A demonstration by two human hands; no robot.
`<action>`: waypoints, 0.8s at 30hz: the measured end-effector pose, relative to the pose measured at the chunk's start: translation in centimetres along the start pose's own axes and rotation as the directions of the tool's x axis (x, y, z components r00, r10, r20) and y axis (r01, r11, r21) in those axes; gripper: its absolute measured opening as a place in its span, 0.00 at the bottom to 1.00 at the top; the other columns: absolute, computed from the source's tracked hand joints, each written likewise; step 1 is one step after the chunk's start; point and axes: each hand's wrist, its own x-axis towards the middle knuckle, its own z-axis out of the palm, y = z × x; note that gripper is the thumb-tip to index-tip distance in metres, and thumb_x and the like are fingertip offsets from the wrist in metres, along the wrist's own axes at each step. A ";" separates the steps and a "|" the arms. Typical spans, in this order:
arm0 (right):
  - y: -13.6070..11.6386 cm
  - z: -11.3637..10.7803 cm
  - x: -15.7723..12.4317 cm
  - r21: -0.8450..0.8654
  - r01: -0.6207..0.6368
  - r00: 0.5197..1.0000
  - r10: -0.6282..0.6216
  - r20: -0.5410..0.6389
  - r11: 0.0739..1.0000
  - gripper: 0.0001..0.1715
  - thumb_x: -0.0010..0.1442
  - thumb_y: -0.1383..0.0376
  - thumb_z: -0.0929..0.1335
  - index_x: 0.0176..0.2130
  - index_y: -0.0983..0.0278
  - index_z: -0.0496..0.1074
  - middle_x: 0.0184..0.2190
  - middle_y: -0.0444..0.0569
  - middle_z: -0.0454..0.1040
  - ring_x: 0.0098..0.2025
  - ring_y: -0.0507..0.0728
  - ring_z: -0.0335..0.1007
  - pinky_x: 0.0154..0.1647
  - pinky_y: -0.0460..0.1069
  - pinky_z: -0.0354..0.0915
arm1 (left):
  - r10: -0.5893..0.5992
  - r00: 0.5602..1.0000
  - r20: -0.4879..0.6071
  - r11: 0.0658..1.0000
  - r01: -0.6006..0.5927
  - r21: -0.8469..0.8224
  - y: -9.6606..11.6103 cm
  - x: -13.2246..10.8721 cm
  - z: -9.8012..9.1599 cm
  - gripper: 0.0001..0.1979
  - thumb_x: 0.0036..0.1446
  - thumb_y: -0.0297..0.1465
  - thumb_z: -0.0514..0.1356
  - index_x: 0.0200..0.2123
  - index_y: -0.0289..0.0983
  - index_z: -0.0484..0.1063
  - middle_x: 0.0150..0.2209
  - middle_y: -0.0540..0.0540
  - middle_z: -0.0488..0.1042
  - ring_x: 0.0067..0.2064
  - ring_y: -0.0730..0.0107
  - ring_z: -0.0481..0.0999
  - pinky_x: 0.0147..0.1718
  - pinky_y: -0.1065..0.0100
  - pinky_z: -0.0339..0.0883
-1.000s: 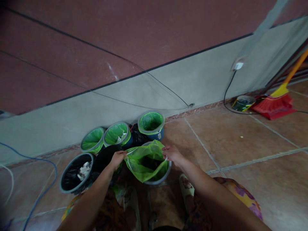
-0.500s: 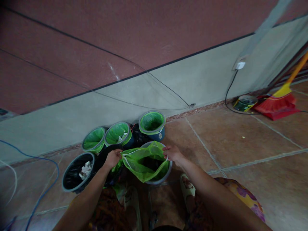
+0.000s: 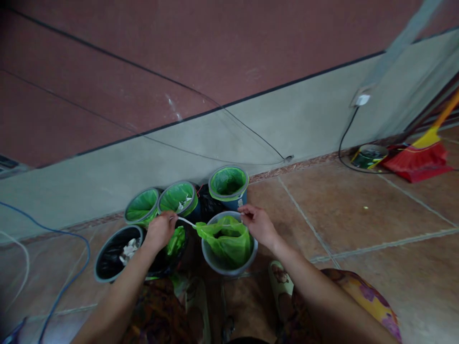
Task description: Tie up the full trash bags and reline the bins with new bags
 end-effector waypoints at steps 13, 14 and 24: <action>-4.2 2.9 1.3 0.227 0.028 0.997 -0.044 0.064 0.973 0.16 0.48 0.55 0.72 0.34 0.63 0.74 0.27 0.43 0.73 0.29 0.51 0.67 0.34 0.47 0.64 | 0.263 0.962 0.072 0.529 -0.081 -0.845 7.3 -1.0 1.6 0.14 0.62 0.42 0.52 0.35 0.38 0.69 0.27 0.51 0.75 0.26 0.74 0.73 0.29 0.72 0.63; -4.7 2.9 1.4 0.264 0.042 0.993 -0.070 0.098 0.964 0.17 0.48 0.55 0.73 0.35 0.62 0.74 0.27 0.43 0.73 0.30 0.51 0.67 0.34 0.47 0.64 | 0.254 0.963 0.090 0.489 -0.047 -0.871 7.5 -0.9 1.7 0.14 0.62 0.42 0.52 0.35 0.38 0.67 0.28 0.50 0.76 0.25 0.74 0.74 0.28 0.72 0.64; -5.3 4.2 1.6 0.385 0.017 0.940 -0.146 0.308 0.923 0.24 0.51 0.60 0.72 0.48 0.61 0.71 0.30 0.40 0.72 0.27 0.48 0.63 0.28 0.44 0.60 | 0.336 0.941 0.040 0.379 -0.096 -0.920 8.6 -0.1 0.4 0.11 0.58 0.40 0.57 0.30 0.38 0.64 0.24 0.55 0.71 0.21 0.78 0.70 0.23 0.74 0.63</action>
